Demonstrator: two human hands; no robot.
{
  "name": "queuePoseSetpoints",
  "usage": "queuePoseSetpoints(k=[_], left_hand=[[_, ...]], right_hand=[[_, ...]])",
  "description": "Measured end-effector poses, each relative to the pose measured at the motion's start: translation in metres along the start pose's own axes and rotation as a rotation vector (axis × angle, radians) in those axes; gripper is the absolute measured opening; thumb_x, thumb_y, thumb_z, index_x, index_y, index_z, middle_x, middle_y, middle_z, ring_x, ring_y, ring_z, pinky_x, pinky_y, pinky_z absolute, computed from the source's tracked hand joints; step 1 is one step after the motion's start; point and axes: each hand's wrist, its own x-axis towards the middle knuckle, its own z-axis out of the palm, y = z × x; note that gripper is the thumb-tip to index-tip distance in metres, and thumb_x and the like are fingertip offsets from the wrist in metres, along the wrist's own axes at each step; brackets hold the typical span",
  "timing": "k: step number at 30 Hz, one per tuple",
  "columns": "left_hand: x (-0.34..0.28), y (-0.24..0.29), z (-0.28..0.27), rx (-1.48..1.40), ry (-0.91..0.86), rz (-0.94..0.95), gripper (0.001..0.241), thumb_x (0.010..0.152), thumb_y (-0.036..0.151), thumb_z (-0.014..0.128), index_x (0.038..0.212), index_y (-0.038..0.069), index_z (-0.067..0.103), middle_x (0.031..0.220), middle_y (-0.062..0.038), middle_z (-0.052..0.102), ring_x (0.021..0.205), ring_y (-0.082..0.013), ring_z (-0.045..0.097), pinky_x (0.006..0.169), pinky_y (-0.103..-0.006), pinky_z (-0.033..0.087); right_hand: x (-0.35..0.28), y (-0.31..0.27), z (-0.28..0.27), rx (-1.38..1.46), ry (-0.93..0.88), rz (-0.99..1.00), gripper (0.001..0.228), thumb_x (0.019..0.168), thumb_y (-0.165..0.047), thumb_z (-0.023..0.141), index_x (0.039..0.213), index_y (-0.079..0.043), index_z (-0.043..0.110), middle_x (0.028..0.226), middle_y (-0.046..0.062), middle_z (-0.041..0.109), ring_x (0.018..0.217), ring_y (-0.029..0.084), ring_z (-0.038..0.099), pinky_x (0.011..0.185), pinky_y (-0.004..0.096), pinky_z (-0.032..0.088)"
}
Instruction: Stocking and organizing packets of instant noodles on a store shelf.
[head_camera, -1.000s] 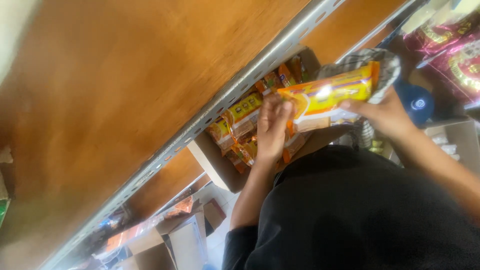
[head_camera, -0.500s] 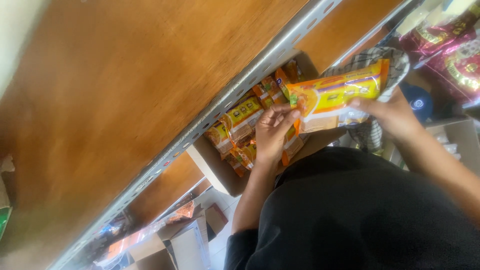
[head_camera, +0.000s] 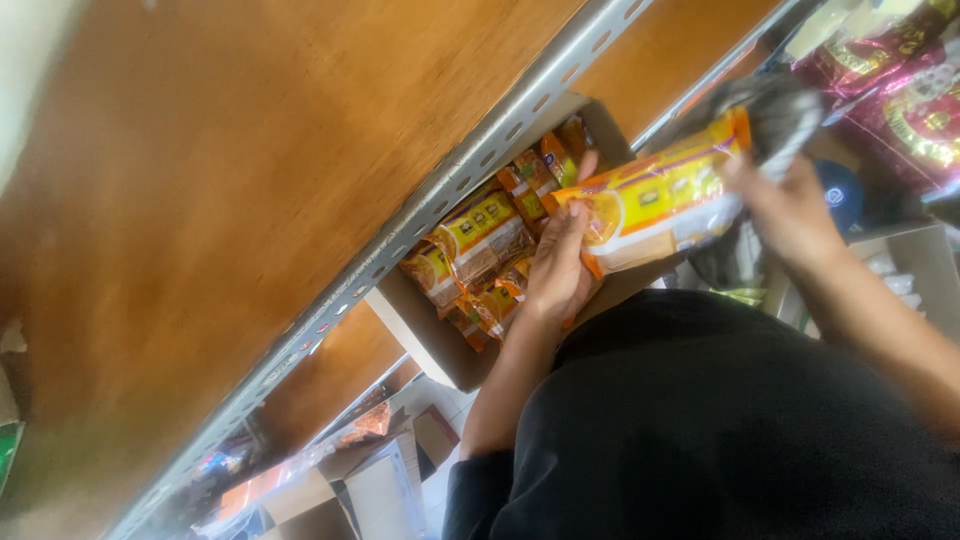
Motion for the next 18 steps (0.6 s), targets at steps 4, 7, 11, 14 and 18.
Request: queuePoseSetpoints(k=[4,7,11,14,18], left_hand=[[0.005,-0.008,0.008,-0.182,0.043,0.052,0.077,0.107,0.040,0.056,0.170,0.013,0.020,0.160,-0.013,0.045,0.144,-0.0268,0.047,0.123,-0.0479,0.038],[0.008,-0.027,0.008,-0.180,0.093,0.099,0.076,0.108,0.039,0.054,0.172,0.013,0.022,0.154,-0.014,0.049,0.131,-0.0259,0.049,0.108,-0.0454,0.044],[0.015,-0.058,-0.015,-0.127,-0.040,0.043,0.069,0.113,0.029,0.056,0.172,0.007,0.027,0.160,-0.017,0.048,0.139,-0.0242,0.050,0.121,-0.0386,0.042],[-0.006,-0.043,0.002,0.047,-0.063,0.166,0.064,0.112,0.027,0.057,0.167,0.003,0.033,0.159,-0.014,0.050,0.139,-0.0239,0.052,0.120,-0.0424,0.045],[-0.010,-0.030,0.002,-0.031,-0.123,0.171,0.058,0.114,0.031,0.051,0.162,0.002,0.037,0.160,-0.010,0.050,0.144,-0.0227,0.053,0.126,-0.0411,0.042]], right_hand=[[-0.015,-0.029,0.012,-0.084,0.278,-0.485,0.025,0.108,-0.021,0.062,0.124,-0.001,0.061,0.123,0.016,0.068,0.108,0.024,0.063,0.097,0.035,0.052],[-0.019,0.007,0.034,-0.545,0.179,-0.755,0.036,0.092,-0.013,0.063,0.127,-0.004,0.060,0.133,0.024,0.059,0.121,0.038,0.053,0.103,0.050,0.041],[-0.007,0.028,0.057,-0.934,-0.061,-0.923,0.068,0.073,-0.011,0.073,0.139,-0.016,0.059,0.153,0.028,0.043,0.148,0.045,0.031,0.119,0.062,0.028],[0.013,0.017,0.036,-0.676,0.039,-0.821,0.075,0.080,-0.016,0.071,0.151,-0.011,0.047,0.156,0.035,0.040,0.153,0.044,0.030,0.125,0.058,0.028],[0.039,0.021,-0.014,-0.278,0.082,-0.458,0.071,0.094,-0.028,0.069,0.155,-0.002,0.045,0.148,0.029,0.053,0.144,0.042,0.048,0.123,0.053,0.040]])
